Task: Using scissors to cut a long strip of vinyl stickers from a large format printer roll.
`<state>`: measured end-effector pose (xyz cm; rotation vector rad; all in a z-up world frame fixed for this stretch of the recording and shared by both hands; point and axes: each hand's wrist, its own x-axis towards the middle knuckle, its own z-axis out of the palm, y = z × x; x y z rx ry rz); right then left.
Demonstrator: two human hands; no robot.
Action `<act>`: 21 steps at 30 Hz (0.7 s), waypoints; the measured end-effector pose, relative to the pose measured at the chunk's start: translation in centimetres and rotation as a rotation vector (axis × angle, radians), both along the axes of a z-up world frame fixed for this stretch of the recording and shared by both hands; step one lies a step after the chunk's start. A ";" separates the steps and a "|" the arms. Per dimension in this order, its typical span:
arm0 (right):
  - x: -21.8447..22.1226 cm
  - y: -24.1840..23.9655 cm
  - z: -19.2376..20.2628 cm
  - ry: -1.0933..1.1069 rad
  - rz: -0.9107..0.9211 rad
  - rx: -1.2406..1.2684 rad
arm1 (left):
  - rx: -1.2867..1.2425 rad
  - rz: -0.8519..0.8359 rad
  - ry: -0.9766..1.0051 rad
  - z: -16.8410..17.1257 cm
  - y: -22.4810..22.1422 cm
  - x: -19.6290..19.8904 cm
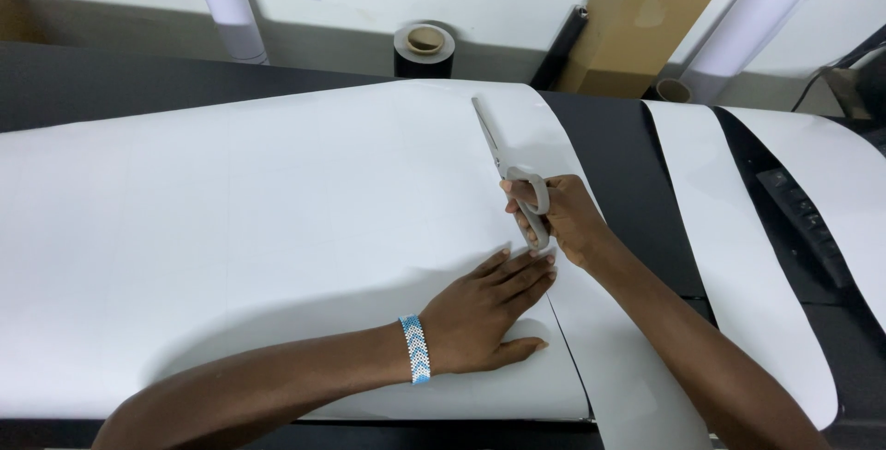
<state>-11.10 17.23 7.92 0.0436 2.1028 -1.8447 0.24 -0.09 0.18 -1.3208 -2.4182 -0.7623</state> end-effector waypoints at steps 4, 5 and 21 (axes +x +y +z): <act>-0.4 -0.2 0.1 0.003 -0.002 0.043 | -0.011 0.002 -0.017 -0.2 0.0 -0.1; -0.5 -0.3 0.1 0.002 -0.006 0.039 | -0.007 -0.001 -0.014 -0.2 0.0 -0.1; -2.0 -1.2 0.4 0.023 0.017 0.035 | -0.003 -0.001 0.001 -0.4 0.0 -0.1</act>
